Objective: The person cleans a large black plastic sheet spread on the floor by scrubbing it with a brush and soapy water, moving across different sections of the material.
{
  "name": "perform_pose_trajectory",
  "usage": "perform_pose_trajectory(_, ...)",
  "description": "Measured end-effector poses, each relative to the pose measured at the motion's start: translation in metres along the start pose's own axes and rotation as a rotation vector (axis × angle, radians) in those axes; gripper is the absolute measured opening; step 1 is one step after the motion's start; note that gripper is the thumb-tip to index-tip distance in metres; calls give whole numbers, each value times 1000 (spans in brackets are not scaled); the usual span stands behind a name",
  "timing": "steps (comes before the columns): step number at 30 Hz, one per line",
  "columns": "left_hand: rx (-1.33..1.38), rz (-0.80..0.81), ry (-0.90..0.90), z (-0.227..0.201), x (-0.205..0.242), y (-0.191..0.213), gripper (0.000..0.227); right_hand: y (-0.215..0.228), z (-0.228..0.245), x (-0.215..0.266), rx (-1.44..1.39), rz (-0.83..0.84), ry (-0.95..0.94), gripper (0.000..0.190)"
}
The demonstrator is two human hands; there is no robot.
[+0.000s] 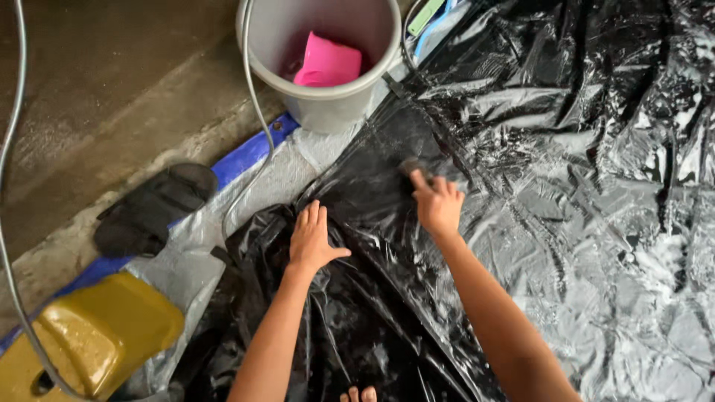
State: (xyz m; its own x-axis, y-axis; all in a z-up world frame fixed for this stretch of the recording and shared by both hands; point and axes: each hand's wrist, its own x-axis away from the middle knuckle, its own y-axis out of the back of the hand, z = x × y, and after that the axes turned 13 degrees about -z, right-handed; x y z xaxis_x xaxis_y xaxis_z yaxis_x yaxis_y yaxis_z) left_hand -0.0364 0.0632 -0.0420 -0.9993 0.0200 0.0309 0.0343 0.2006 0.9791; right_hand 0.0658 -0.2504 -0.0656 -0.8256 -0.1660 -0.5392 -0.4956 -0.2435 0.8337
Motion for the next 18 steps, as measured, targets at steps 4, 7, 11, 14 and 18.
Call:
perform_pose_trajectory(4, -4, 4, -64, -17, -5, 14, 131, -3, 35, 30, -121, -210, 471, 49)
perform_pose_trajectory(7, 45, 11, -254, -39, 9, 17, 96, 12, 21, 52, -374, -106, 588, 41)
perform_pose_trajectory(11, 232, -256, -643, -46, 27, -24, 30, 9, -3, 45, -76, -246, 244, 30)
perform_pose_trajectory(14, 234, -270, -700, -42, 27, -34, 13, 29, 17, 92, -212, -204, 334, 30)
perform_pose_trajectory(18, 264, -274, -701, -53, 23, -40, 17, 45, -28, 86, -210, -134, 302, 38)
